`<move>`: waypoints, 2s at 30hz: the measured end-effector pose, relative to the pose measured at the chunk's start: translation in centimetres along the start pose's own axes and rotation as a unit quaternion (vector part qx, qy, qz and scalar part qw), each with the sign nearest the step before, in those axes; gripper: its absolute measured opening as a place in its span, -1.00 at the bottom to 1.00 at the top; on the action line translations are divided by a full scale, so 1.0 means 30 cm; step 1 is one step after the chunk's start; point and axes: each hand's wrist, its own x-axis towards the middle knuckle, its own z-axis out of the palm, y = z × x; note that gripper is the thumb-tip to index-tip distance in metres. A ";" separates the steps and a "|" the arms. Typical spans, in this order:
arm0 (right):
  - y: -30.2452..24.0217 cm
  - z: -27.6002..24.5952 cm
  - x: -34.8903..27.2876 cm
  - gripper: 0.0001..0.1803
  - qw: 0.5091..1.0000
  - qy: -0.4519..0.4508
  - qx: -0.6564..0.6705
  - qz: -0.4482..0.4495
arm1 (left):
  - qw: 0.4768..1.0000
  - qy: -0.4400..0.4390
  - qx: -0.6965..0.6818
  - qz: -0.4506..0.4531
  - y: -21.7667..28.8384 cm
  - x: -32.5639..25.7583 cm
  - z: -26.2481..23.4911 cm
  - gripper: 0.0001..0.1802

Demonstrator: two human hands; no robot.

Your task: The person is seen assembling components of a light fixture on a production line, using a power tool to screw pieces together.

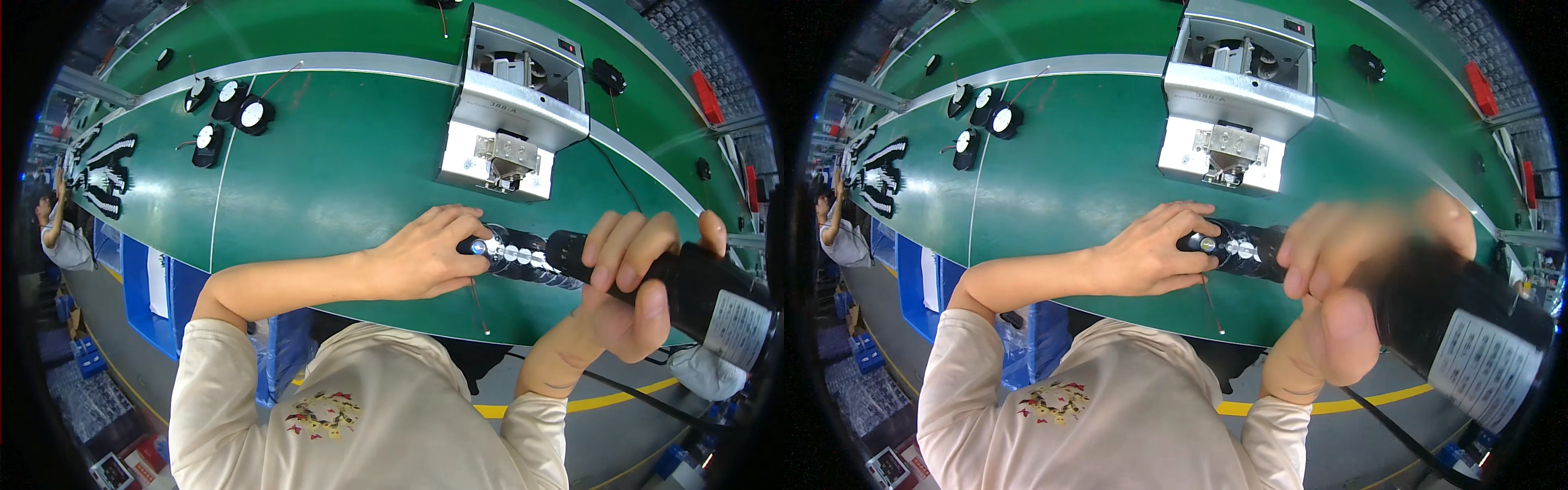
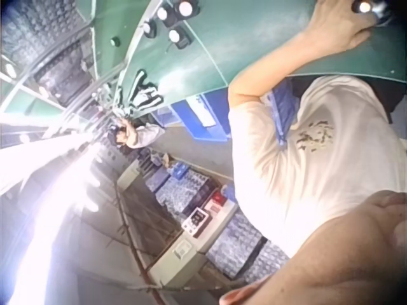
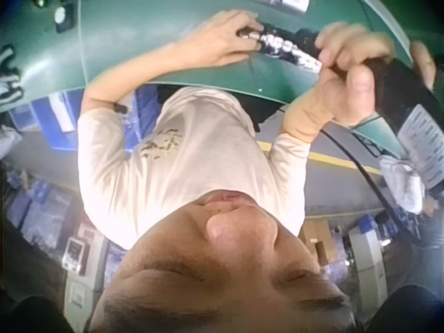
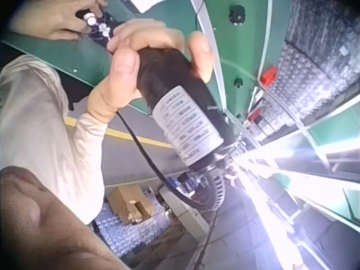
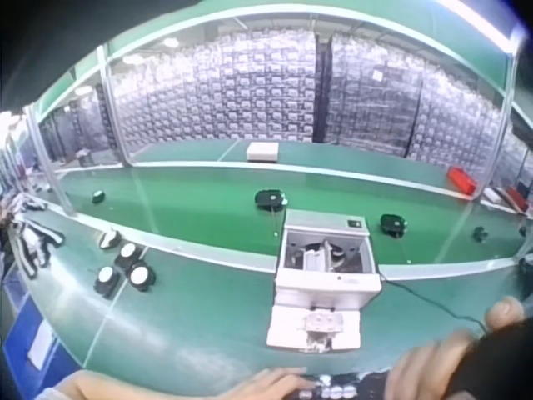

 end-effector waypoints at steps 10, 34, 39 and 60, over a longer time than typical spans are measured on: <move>0.145 0.087 0.132 -0.54 0.998 0.065 -0.007 0.023 | 0.999 0.001 -0.035 0.033 -0.076 -0.033 0.004 -0.84; 0.139 0.164 -0.068 -0.60 0.992 0.040 -0.041 0.114 | 0.998 0.011 -0.056 0.027 -0.089 -0.061 -0.012 -0.85; 0.142 0.168 -0.079 -0.56 0.991 0.018 -0.067 0.114 | 0.998 0.012 -0.057 0.023 -0.092 -0.061 -0.016 -0.85; 0.092 0.120 0.000 -0.47 0.996 -0.005 0.025 0.080 | 0.998 0.018 -0.042 0.038 -0.092 -0.068 0.001 -0.80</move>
